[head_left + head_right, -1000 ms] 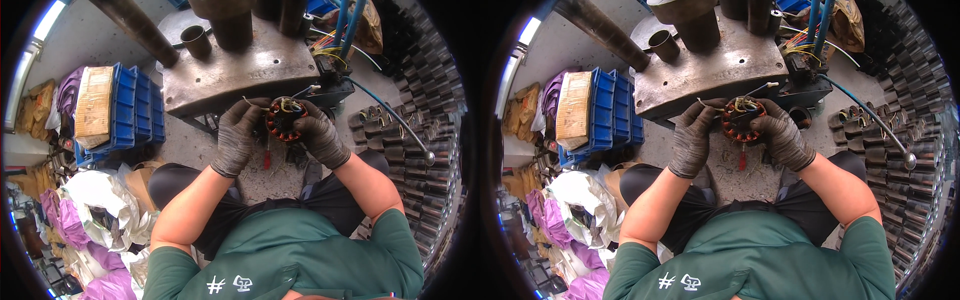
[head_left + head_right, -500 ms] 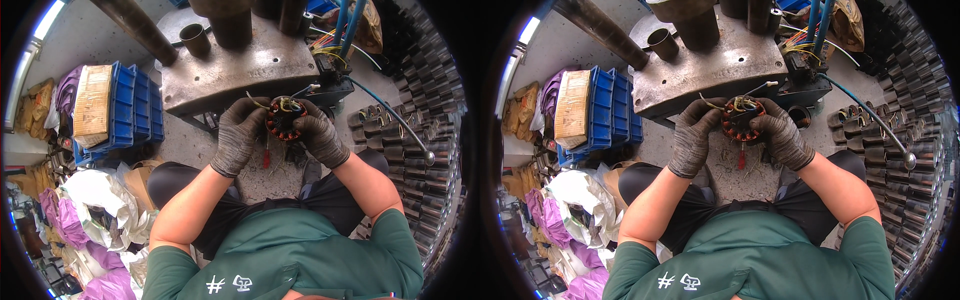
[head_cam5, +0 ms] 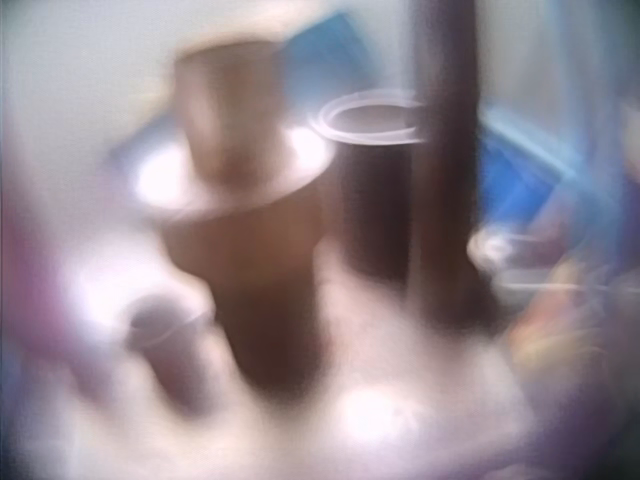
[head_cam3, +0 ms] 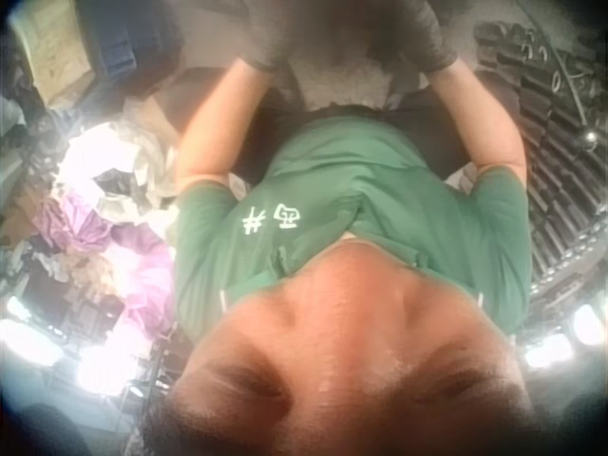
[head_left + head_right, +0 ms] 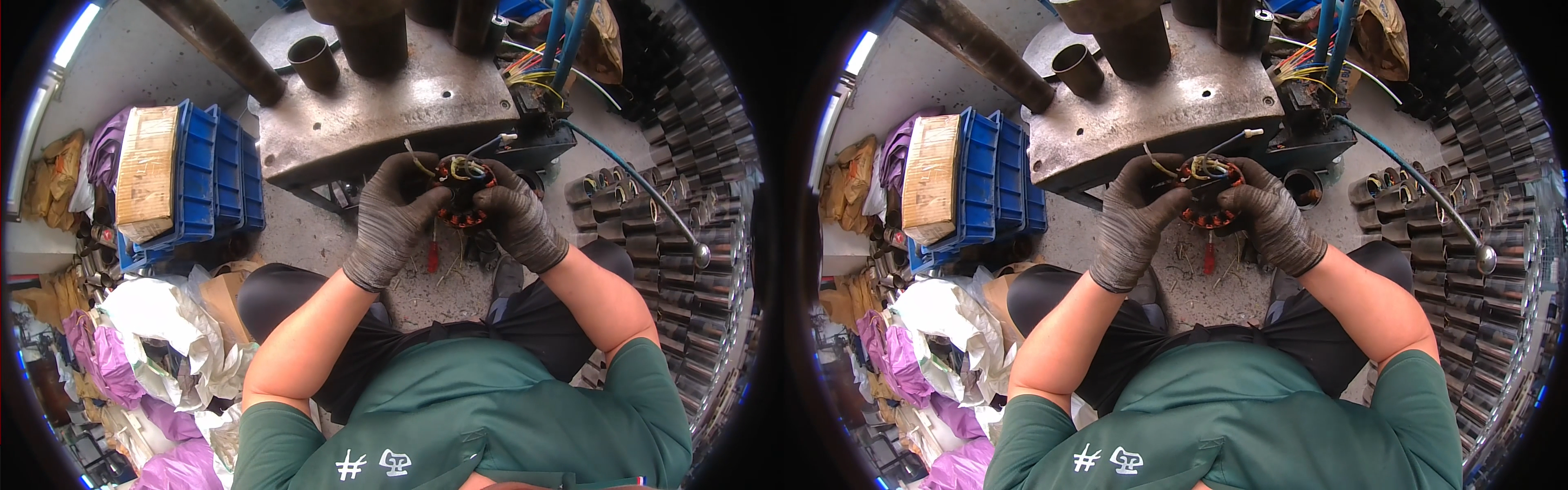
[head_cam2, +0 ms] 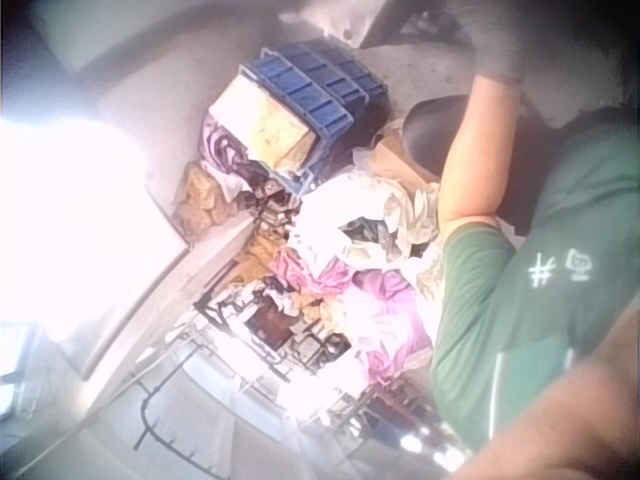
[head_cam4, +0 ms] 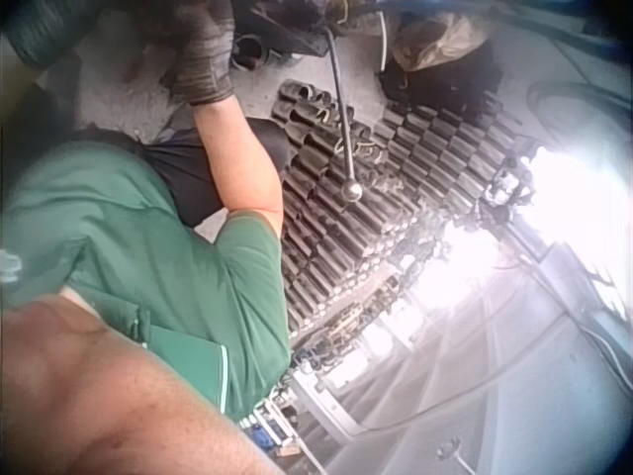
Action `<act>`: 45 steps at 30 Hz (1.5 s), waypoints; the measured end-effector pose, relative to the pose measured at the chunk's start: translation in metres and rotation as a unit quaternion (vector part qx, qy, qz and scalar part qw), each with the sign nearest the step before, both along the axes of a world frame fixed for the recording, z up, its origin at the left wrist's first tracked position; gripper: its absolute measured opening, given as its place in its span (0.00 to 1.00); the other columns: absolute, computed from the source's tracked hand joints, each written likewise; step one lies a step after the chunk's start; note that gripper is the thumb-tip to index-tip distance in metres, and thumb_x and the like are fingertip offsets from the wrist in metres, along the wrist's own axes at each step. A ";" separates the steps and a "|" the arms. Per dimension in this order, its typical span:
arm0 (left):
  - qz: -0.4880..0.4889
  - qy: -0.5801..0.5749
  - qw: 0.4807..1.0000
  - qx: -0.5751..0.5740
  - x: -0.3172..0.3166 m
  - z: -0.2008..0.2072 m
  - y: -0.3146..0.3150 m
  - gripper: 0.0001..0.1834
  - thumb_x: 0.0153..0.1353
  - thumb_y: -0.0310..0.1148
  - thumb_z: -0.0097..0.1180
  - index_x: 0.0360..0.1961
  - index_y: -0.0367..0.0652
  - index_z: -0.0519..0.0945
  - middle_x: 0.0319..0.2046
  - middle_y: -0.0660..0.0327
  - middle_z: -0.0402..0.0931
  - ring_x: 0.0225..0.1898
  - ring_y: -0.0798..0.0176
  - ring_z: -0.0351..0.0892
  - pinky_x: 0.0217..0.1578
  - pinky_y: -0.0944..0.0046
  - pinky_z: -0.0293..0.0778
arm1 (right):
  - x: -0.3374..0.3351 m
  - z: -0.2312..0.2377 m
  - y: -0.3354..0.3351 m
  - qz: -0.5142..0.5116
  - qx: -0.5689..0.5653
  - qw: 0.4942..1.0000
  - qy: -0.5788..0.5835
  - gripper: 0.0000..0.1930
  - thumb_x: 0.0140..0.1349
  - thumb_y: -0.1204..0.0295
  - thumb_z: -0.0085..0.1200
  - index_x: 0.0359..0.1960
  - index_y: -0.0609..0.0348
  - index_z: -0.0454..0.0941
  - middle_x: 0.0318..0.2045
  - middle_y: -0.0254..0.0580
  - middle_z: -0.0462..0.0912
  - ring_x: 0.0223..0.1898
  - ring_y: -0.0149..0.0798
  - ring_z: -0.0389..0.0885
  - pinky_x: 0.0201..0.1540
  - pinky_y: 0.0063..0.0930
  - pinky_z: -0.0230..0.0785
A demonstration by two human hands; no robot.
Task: The person secures a motor stator coil with cable ties, trims them using scissors, presses the stator into a metal cylinder using a press machine, and attaches wires to another stator coil by cutting and wrapping them by hand.
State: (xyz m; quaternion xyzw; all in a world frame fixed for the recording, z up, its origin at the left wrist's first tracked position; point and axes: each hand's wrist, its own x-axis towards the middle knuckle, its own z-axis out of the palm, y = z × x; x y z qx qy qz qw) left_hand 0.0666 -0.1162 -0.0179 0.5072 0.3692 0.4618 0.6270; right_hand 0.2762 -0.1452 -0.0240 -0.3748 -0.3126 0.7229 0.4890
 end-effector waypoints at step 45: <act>0.037 0.016 0.999 0.007 0.000 -0.017 0.005 0.16 0.66 0.25 0.69 0.52 0.34 0.80 0.40 0.56 0.85 0.34 0.67 0.84 0.36 0.67 0.82 | -0.004 0.001 -0.001 0.024 0.067 0.988 -0.134 0.31 0.63 0.71 0.64 0.68 0.64 0.71 0.56 0.41 0.82 0.57 0.35 0.80 0.65 0.33 0.73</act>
